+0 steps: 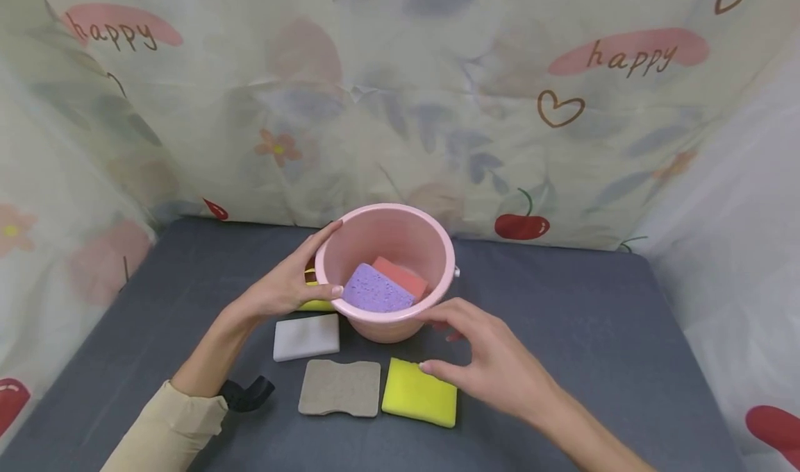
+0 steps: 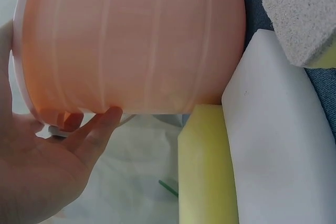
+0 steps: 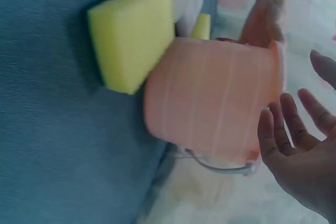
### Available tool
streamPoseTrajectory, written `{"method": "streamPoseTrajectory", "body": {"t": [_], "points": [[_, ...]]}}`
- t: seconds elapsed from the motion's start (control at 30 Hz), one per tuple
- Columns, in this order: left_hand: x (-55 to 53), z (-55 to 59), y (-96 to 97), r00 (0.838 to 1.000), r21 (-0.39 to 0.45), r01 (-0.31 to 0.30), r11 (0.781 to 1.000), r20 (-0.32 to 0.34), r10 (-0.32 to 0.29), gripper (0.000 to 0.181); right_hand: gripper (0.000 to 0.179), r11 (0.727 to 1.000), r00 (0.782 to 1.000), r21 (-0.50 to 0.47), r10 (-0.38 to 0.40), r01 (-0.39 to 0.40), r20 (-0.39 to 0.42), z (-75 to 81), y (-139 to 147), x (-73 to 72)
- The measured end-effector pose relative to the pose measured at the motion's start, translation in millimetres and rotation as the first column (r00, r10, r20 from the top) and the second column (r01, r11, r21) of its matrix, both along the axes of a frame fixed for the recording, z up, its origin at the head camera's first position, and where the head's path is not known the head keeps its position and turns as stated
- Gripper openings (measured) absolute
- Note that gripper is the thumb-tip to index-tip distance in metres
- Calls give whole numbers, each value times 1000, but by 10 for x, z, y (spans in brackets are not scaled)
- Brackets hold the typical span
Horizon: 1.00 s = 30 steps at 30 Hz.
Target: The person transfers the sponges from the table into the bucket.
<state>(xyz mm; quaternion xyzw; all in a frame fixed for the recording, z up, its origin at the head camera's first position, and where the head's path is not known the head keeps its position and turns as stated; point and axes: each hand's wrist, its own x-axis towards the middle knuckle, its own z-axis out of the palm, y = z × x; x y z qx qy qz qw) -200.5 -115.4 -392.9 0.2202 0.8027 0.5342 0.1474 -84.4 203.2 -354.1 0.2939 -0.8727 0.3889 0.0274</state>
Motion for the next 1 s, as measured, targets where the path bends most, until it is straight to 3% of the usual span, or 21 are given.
{"method": "streamPoseTrajectory", "body": {"t": [0.17, 0.43, 0.77, 1.0], "points": [[-20, 8, 7, 1000, -5, -4, 1000, 8, 4, 103, 54, 1000, 1000, -1, -2, 2, -11, -131, 46, 55], [-30, 29, 7, 1000, 5, 0, 1000, 18, 0, 104, 61, 996, 997, 39, -79, 77, 27, -418, 88, 169], [-32, 21, 1, 1000, 17, 7, 1000, 7, -7, 103, 65, 966, 963, 197, -201, 165, 179, -785, 103, 343], [-16, -1, -14, 1000, 15, 6, 1000, -1, -6, 104, 71, 953, 952, 273, -196, 129, 236, -979, 125, 418]]}}
